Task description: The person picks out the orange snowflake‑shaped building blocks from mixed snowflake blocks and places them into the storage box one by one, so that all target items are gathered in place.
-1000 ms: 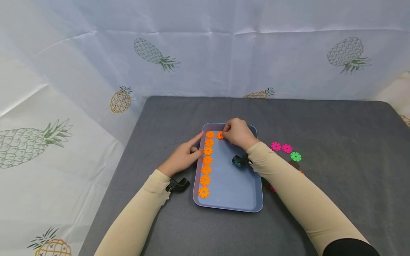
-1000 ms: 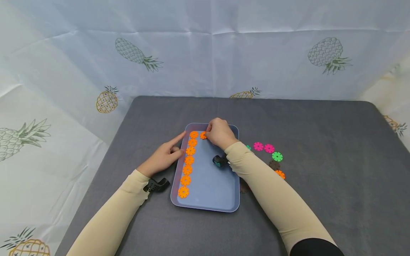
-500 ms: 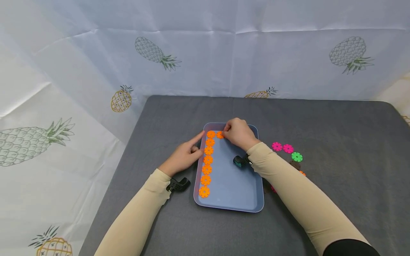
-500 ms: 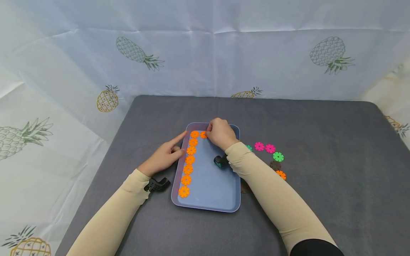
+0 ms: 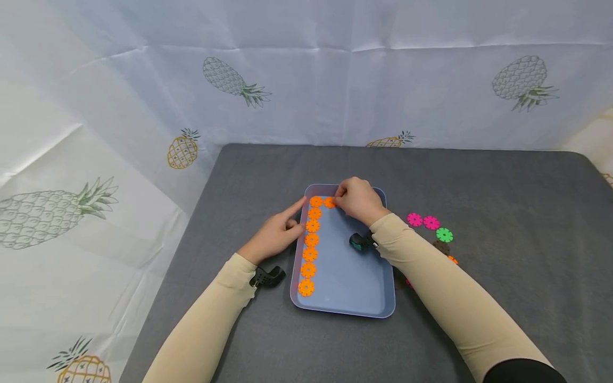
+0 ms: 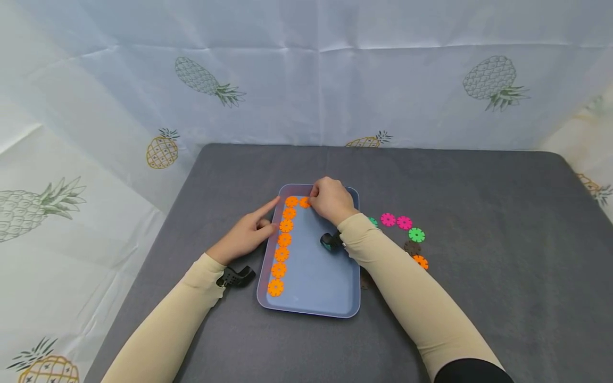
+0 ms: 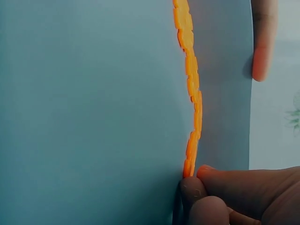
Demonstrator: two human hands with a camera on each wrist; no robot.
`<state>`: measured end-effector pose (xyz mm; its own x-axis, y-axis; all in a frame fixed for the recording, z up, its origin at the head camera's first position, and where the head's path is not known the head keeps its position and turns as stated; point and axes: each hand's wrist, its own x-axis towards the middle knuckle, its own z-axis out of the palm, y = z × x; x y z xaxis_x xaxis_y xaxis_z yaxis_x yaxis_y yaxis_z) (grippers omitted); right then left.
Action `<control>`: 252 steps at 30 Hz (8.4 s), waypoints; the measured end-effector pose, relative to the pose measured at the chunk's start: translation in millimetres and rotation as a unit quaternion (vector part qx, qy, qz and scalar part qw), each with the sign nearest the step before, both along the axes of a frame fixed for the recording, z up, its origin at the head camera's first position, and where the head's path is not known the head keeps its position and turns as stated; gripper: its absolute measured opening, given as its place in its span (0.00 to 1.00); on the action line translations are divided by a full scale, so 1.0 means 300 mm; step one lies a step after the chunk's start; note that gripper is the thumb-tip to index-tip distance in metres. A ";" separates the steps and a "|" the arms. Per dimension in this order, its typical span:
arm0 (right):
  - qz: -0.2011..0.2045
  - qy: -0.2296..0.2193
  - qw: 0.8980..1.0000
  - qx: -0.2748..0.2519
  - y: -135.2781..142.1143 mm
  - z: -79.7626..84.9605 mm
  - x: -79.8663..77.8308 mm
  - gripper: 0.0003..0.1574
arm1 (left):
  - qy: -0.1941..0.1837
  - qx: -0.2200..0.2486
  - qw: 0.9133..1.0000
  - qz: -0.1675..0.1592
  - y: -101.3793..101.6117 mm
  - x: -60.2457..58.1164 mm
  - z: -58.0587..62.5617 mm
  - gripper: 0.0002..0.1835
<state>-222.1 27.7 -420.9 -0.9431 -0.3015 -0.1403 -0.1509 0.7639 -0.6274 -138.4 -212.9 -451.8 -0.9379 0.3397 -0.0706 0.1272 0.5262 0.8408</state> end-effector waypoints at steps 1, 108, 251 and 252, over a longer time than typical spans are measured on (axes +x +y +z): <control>-0.001 -0.001 1.000 0.000 0.003 0.002 0.002 0.08 | 0.000 0.001 1.000 0.000 0.001 -0.001 0.000 0.39; 0.013 -0.046 0.997 0.062 0.582 0.097 0.340 0.10 | 0.009 0.003 1.000 0.003 -0.006 -0.006 -0.011 0.40; 0.025 0.026 0.998 -0.043 0.182 0.179 0.192 0.08 | 0.008 0.002 1.000 0.004 0.000 -0.005 0.001 0.40; 0.027 0.025 0.998 -0.044 0.174 0.179 0.190 0.08 | 0.008 0.001 1.000 0.004 0.000 -0.005 0.000 0.40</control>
